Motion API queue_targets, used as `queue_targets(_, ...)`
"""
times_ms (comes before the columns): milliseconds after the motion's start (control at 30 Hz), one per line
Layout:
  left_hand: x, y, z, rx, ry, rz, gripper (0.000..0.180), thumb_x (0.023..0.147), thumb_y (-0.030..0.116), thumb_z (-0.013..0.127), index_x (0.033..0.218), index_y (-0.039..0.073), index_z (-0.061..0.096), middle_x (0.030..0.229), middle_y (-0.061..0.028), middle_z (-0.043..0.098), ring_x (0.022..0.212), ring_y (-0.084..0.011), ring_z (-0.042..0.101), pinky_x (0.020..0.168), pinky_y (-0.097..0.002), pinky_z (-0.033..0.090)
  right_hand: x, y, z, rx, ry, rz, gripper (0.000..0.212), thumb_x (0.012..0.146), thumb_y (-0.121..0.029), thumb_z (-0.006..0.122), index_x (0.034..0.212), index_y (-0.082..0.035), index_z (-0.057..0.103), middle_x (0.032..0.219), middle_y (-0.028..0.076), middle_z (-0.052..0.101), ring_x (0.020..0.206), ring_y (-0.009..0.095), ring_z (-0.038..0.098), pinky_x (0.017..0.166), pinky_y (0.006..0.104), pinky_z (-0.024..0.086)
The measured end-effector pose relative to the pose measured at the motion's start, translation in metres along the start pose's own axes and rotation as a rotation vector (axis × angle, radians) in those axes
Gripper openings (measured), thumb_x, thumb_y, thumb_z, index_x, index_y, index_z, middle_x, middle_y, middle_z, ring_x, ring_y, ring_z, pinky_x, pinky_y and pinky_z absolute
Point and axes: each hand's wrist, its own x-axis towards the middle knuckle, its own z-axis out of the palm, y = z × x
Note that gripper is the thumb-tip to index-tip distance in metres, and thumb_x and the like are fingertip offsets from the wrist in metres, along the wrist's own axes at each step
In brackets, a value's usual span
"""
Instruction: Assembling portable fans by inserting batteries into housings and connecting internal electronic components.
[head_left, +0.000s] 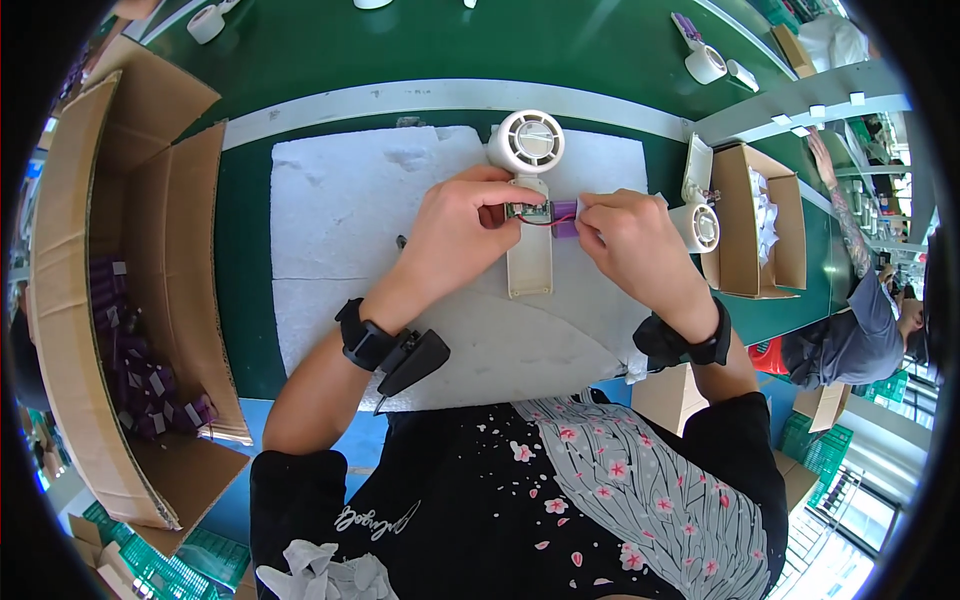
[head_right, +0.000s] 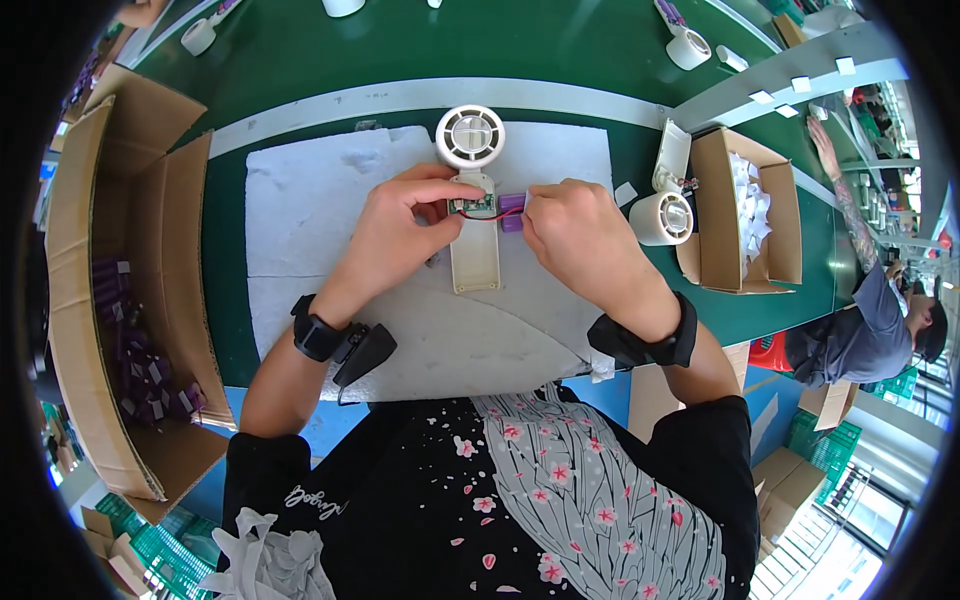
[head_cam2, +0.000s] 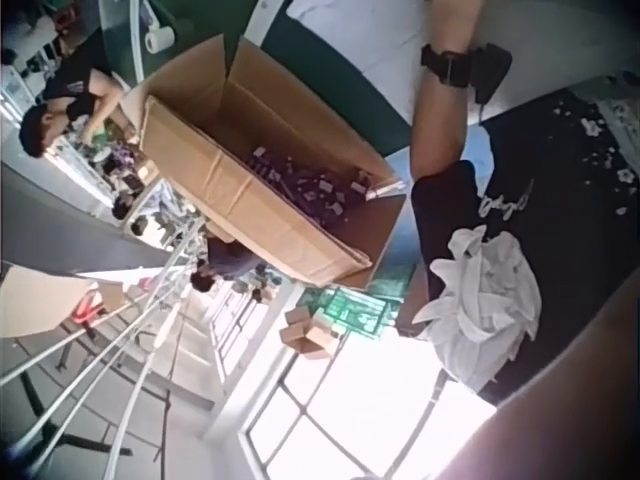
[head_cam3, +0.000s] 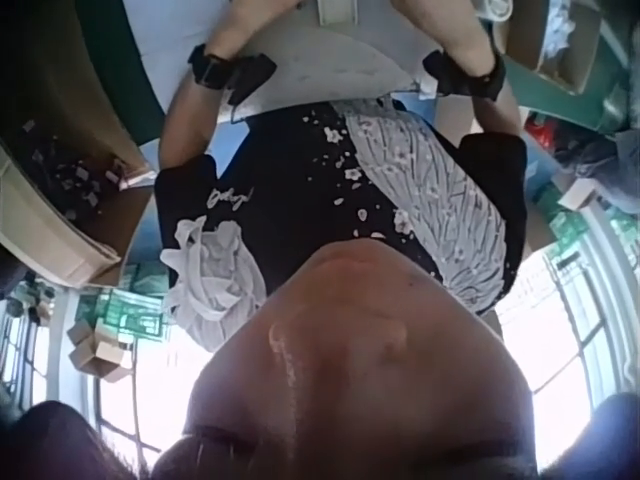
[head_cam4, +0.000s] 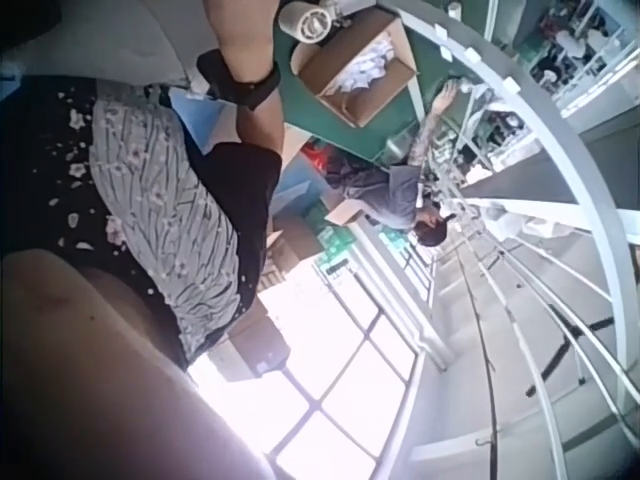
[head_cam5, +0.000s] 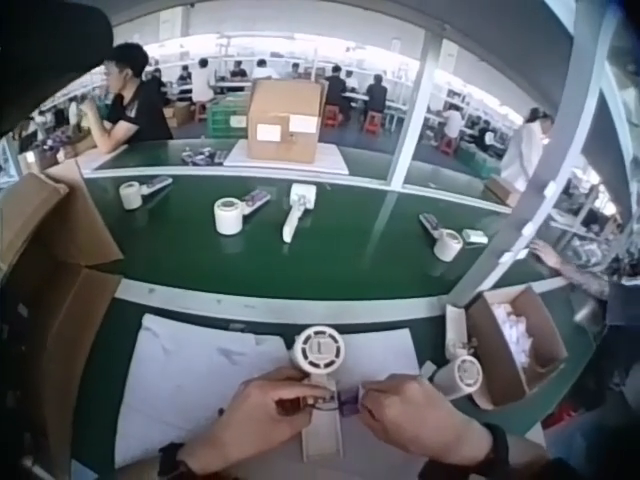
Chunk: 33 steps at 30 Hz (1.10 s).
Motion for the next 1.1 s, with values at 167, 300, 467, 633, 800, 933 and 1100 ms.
queue_targets(167, 0.000, 0.000, -0.001, 0.003, 0.003, 0.003, 0.032, 0.076, -0.005, 0.060, 0.105, 0.005, 0.070, 0.104, -0.0056, 0.063, 0.071, -0.0090, 0.056, 0.063, -0.0218, 0.047, 0.004, 0.006, 0.002, -0.001, -0.023, 0.090, 0.008, 0.074, -0.002, 0.068, 0.080, 0.003, 0.068, 0.089, 0.015, 0.070, 0.071, 0.030, 0.066, 0.067, 0.0340, 0.054)
queue_targets(300, 0.001, -0.003, 0.003, -0.007, 0.049, 0.037, 0.032, 0.071, -0.003, 0.061, 0.099, 0.008, 0.072, 0.089, -0.0078, 0.064, 0.064, -0.0163, 0.059, 0.062, -0.0282, 0.049, 0.001, -0.002, -0.005, 0.144, 0.013, 0.153, 0.006, 0.076, -0.002, 0.068, 0.080, 0.003, 0.068, 0.086, 0.015, 0.069, 0.069, 0.029, 0.066, 0.066, 0.0334, 0.054)
queue_targets(467, 0.000, -0.006, 0.003, -0.013, 0.074, 0.062, 0.032, 0.071, -0.002, 0.060, 0.099, 0.008, 0.072, 0.087, -0.0081, 0.063, 0.065, -0.0171, 0.059, 0.063, -0.0287, 0.049, -0.004, 0.001, 0.005, 0.168, 0.169, 0.057, 0.006, 0.079, -0.002, 0.067, 0.081, 0.004, 0.065, 0.085, 0.015, 0.067, 0.067, 0.027, 0.064, 0.065, 0.0333, 0.052)
queue_targets(633, 0.001, -0.005, 0.002, -0.003, 0.046, 0.037, 0.032, 0.072, -0.003, 0.061, 0.100, 0.007, 0.072, 0.092, -0.0073, 0.063, 0.066, -0.0147, 0.058, 0.063, -0.0266, 0.049, -0.001, 0.004, 0.005, 0.205, 0.049, 0.112, 0.009, 0.082, -0.002, 0.064, 0.087, 0.003, 0.060, 0.089, 0.013, 0.064, 0.070, 0.028, 0.062, 0.064, 0.0338, 0.050)
queue_targets(800, 0.000, -0.006, -0.002, 0.021, 0.017, 0.010, 0.033, 0.075, -0.003, 0.061, 0.104, 0.007, 0.071, 0.101, -0.0054, 0.063, 0.069, -0.0103, 0.057, 0.063, -0.0226, 0.047, 0.006, 0.043, -0.004, 0.230, -0.052, 0.184, 0.017, 0.084, -0.006, 0.063, 0.097, 0.001, 0.055, 0.101, 0.014, 0.059, 0.080, 0.026, 0.061, 0.069, 0.0333, 0.049)
queue_targets(933, -0.001, -0.003, -0.001, 0.010, 0.014, 0.022, 0.033, 0.075, -0.004, 0.061, 0.104, 0.007, 0.071, 0.101, -0.0057, 0.063, 0.069, -0.0102, 0.057, 0.063, -0.0226, 0.047, 0.024, 0.051, -0.013, 0.093, 0.356, 0.452, 0.027, 0.082, -0.008, 0.066, 0.106, -0.001, 0.057, 0.111, 0.015, 0.057, 0.087, 0.024, 0.062, 0.076, 0.0316, 0.048)
queue_targets(1100, 0.001, -0.006, -0.001, -0.031, 0.013, 0.005, 0.032, 0.075, -0.004, 0.061, 0.104, 0.006, 0.071, 0.101, -0.0062, 0.064, 0.069, -0.0098, 0.057, 0.063, -0.0227, 0.047, 0.016, 0.033, 0.006, 0.096, 0.249, 0.066, 0.043, 0.079, -0.011, 0.071, 0.119, -0.003, 0.057, 0.118, 0.015, 0.057, 0.087, 0.025, 0.062, 0.078, 0.0312, 0.050)
